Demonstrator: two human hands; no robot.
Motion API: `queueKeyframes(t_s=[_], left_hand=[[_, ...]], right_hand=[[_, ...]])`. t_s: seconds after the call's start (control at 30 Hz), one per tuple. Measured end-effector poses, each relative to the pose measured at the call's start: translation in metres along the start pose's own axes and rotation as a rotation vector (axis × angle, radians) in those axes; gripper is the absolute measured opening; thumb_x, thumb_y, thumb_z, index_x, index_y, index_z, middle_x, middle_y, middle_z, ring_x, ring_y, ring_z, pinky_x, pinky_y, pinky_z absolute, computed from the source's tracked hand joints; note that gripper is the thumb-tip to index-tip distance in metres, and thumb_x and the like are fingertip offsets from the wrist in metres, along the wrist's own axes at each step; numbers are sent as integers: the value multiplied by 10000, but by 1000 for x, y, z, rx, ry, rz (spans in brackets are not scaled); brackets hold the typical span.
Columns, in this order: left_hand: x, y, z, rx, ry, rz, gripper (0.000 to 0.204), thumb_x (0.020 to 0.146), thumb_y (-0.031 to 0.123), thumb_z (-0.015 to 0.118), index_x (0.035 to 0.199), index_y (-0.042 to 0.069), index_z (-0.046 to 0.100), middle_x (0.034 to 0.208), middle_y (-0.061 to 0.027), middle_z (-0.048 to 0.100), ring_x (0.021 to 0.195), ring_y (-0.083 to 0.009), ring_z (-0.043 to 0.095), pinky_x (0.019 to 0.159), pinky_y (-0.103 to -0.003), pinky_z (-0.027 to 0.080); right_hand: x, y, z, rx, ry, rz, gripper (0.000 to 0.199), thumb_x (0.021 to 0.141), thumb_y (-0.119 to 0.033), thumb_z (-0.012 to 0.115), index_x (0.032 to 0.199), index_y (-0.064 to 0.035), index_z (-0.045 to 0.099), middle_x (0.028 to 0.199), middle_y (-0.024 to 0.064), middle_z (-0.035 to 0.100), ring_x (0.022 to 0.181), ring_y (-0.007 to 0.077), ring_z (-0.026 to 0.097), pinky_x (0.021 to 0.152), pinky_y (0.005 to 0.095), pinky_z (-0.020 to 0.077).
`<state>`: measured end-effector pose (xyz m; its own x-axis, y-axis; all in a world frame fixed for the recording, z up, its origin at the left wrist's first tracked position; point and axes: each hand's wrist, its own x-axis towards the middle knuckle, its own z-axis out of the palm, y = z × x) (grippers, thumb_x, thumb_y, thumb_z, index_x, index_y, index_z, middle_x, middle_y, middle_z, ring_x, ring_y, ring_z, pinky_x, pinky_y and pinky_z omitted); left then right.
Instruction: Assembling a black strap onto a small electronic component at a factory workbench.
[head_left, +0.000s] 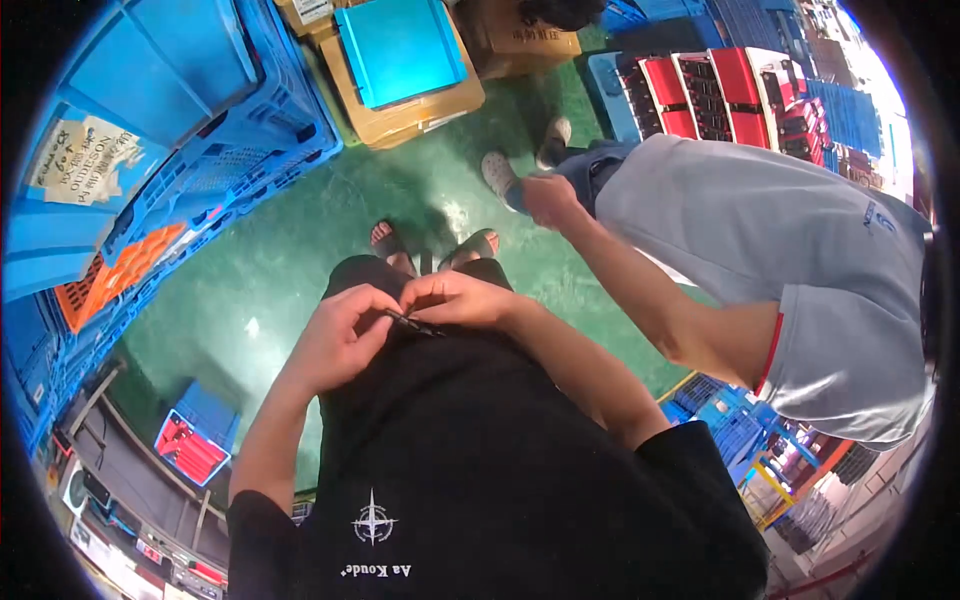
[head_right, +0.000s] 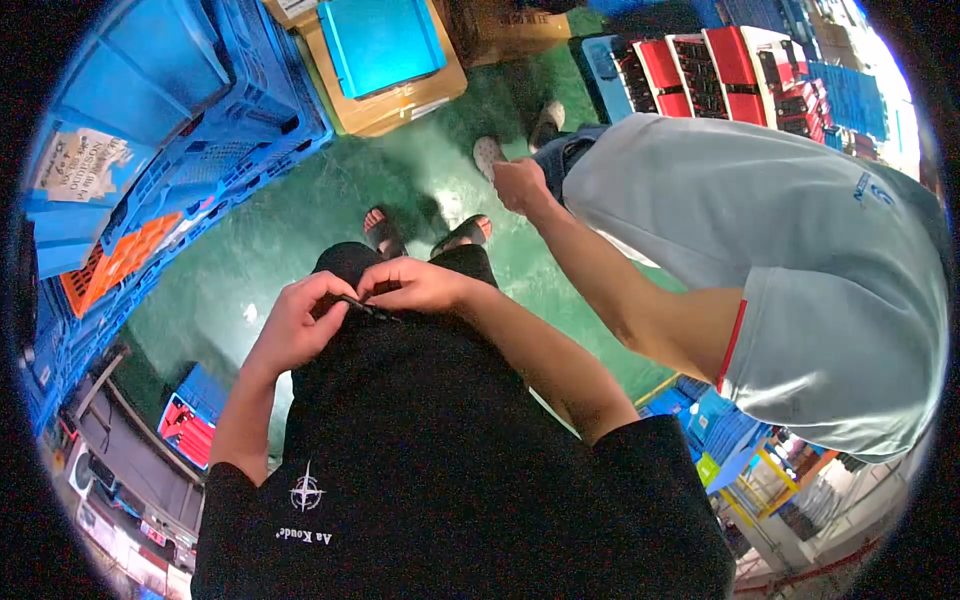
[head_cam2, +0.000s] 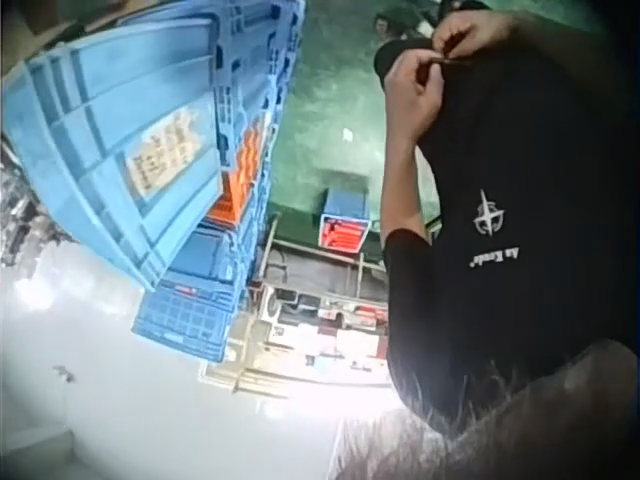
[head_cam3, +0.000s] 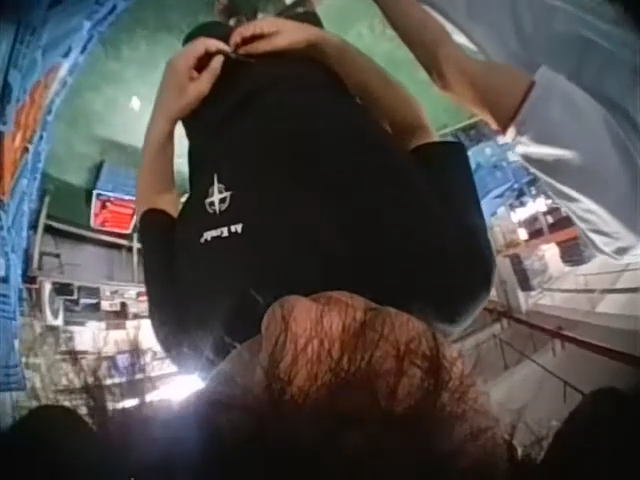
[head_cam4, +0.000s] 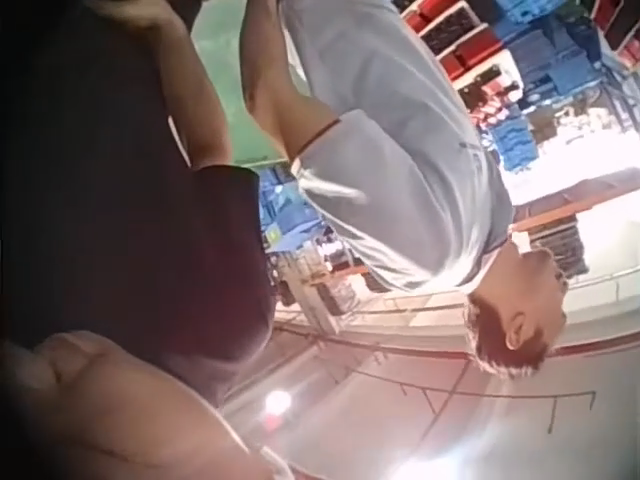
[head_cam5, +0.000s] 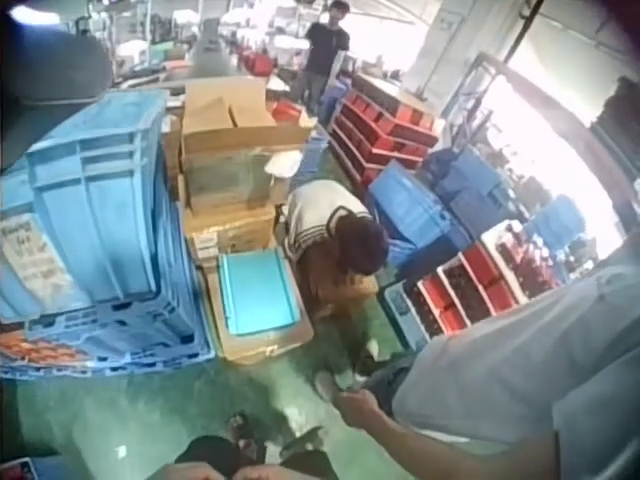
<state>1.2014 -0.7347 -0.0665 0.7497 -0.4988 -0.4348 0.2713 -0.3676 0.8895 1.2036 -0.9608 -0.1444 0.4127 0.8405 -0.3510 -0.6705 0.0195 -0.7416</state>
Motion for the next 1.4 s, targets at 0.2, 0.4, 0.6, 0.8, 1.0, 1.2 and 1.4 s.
queueKeyframes(t_s=[0.2,0.4,0.6,0.8,1.0,1.2,1.4], left_hand=[[-5,4,3,21,-7,-17,121,815,26,578,934,31,592,789,-44,537,629,-95,496,562,-232,404],[-10,-6,6,128,57,147,137,793,9,621,921,38,582,820,-60,558,607,-141,549,527,-263,441],[-13,3,8,135,34,217,208,720,-15,649,913,36,588,868,-116,605,746,-247,622,640,-300,498],[-35,7,0,504,21,437,300,650,11,734,908,67,591,860,-113,623,712,-273,634,586,-345,518],[-64,4,-5,665,94,647,180,699,36,665,863,60,595,803,-62,576,699,-220,615,559,-312,528],[-74,-16,4,617,143,657,186,714,36,658,897,25,625,903,-112,632,802,-253,654,644,-326,567],[-87,-20,21,335,288,457,145,802,32,588,945,21,616,1013,-148,657,855,-292,660,717,-343,550]], right_hand=[[-2,4,13,9,56,-60,143,899,-72,587,1028,-13,606,930,-4,601,870,64,530,767,232,433],[-4,4,34,-119,621,-301,113,947,-71,508,1036,-17,467,842,35,567,795,107,563,747,267,464],[31,-58,5,145,934,-249,182,962,-179,502,1093,-56,478,718,-4,513,586,66,461,526,231,405],[55,-105,31,-957,954,-595,139,897,-106,559,1025,-64,522,782,224,610,691,417,615,559,469,478],[39,-95,20,-963,1075,-551,113,910,-101,545,1009,-46,539,751,189,620,681,379,638,586,419,488],[7,-91,26,-1162,963,-636,128,885,-25,573,1010,-17,547,715,134,623,583,206,639,531,291,473],[-42,-76,43,-1249,885,-756,194,800,-6,652,979,-18,581,769,109,641,524,216,593,500,300,478]])
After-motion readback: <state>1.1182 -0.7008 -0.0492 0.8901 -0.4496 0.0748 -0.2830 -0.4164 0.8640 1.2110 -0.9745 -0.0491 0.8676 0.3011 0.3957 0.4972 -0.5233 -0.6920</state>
